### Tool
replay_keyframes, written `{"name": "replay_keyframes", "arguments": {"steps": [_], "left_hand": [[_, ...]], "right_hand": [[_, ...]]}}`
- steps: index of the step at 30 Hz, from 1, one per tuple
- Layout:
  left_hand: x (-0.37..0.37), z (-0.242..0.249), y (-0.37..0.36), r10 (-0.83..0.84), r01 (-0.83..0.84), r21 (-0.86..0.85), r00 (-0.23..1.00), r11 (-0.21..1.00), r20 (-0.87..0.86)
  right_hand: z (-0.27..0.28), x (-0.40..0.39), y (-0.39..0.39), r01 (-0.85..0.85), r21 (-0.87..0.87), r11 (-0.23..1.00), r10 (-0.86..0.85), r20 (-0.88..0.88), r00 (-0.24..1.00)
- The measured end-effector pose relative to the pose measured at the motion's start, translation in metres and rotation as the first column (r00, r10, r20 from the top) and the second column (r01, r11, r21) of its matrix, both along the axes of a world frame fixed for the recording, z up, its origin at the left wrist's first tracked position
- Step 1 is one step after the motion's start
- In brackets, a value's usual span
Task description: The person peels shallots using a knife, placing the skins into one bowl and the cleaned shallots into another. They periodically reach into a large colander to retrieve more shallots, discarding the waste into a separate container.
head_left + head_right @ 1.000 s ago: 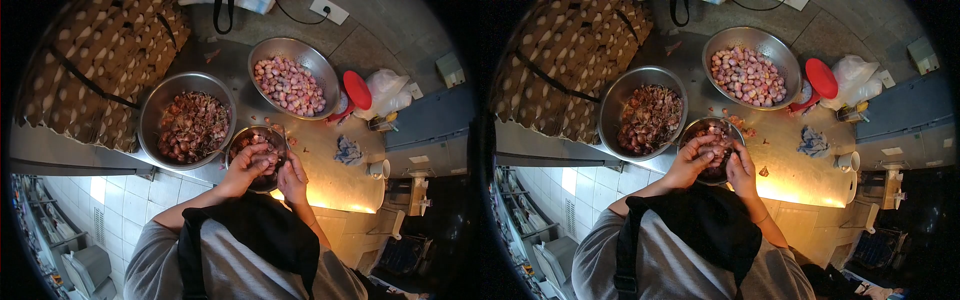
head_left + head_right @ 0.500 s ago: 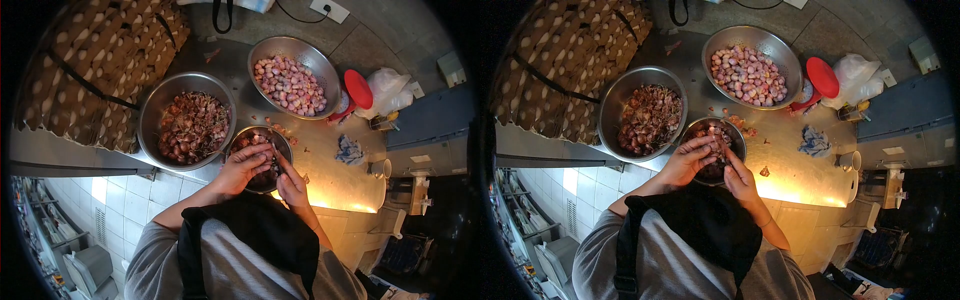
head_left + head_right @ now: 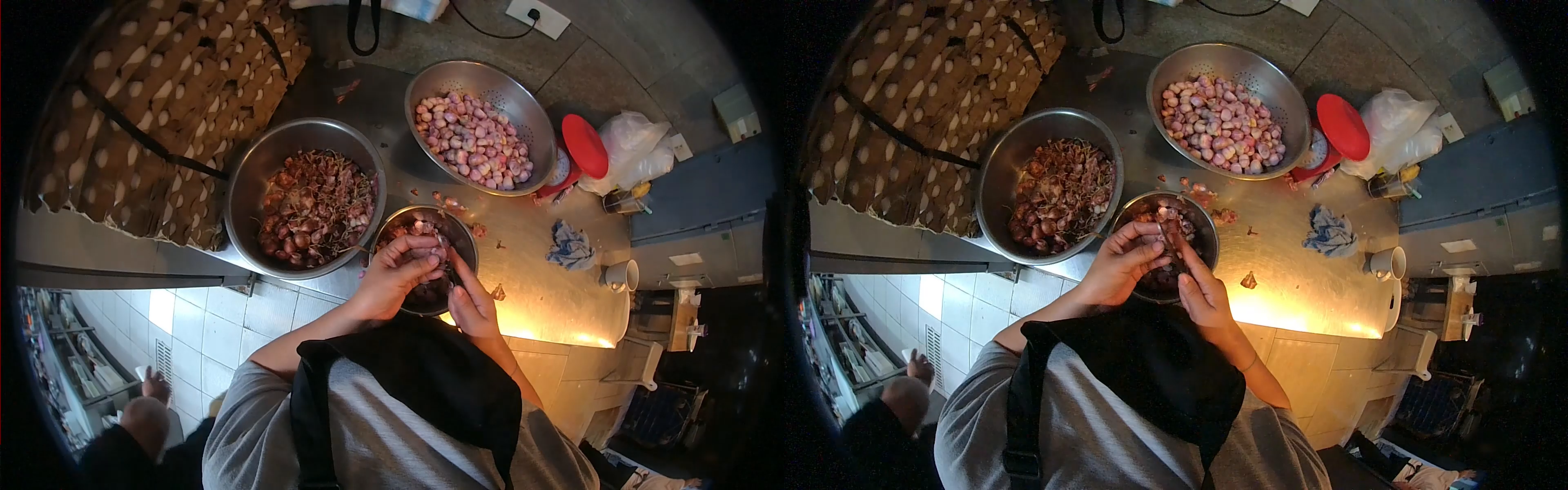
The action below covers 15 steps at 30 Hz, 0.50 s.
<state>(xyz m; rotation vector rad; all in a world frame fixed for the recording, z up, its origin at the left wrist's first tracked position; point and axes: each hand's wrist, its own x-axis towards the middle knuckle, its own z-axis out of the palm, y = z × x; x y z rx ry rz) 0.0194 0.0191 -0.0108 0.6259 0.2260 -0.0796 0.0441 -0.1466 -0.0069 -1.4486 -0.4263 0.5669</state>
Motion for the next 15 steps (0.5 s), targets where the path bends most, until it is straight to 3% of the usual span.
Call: {"name": "replay_keyframes", "arguments": {"steps": [2, 3, 5, 6, 8, 10, 13, 15], "left_hand": [[-0.001, -0.007, 0.000, -0.009, 0.009, -0.001, 1.000, 1.000, 0.012], [-0.001, -0.009, 0.000, -0.012, 0.012, -0.002, 1.000, 1.000, 0.017], [-0.001, -0.008, 0.000, -0.011, 0.011, 0.024, 1.000, 1.000, 0.013], [-0.001, -0.007, 0.000, -0.010, 0.010, 0.037, 1.000, 0.999, 0.012], [0.000, -0.005, 0.000, -0.022, 0.022, 0.044, 1.000, 0.999, -0.016], [0.000, -0.003, 0.000, -0.016, 0.018, 0.043, 0.999, 0.999, -0.030], [-0.001, -0.002, -0.001, 0.008, -0.007, 0.037, 1.000, 0.999, -0.024], [-0.001, -0.003, -0.002, 0.017, -0.016, 0.042, 1.000, 0.999, -0.011]], "right_hand": [[-0.005, 0.002, 0.001, 0.025, -0.104, 0.994, 0.008, 0.302, 0.953], [-0.012, 0.009, 0.003, 0.055, -0.144, 0.988, 0.024, 0.495, 0.868], [-0.015, 0.009, 0.003, 0.052, -0.132, 0.990, 0.017, 0.470, 0.883], [-0.014, 0.004, 0.000, 0.024, -0.080, 0.997, -0.003, 0.246, 0.969], [-0.007, 0.002, -0.002, -0.015, 0.042, 0.999, 0.018, -0.071, 0.997], [0.005, 0.003, -0.003, -0.048, 0.174, 0.984, 0.086, -0.219, 0.972], [0.007, -0.004, 0.001, -0.019, 0.000, 1.000, 0.019, -0.111, 0.994], [-0.008, 0.005, 0.005, 0.032, -0.100, 0.994, 0.010, 0.402, 0.916]]}}
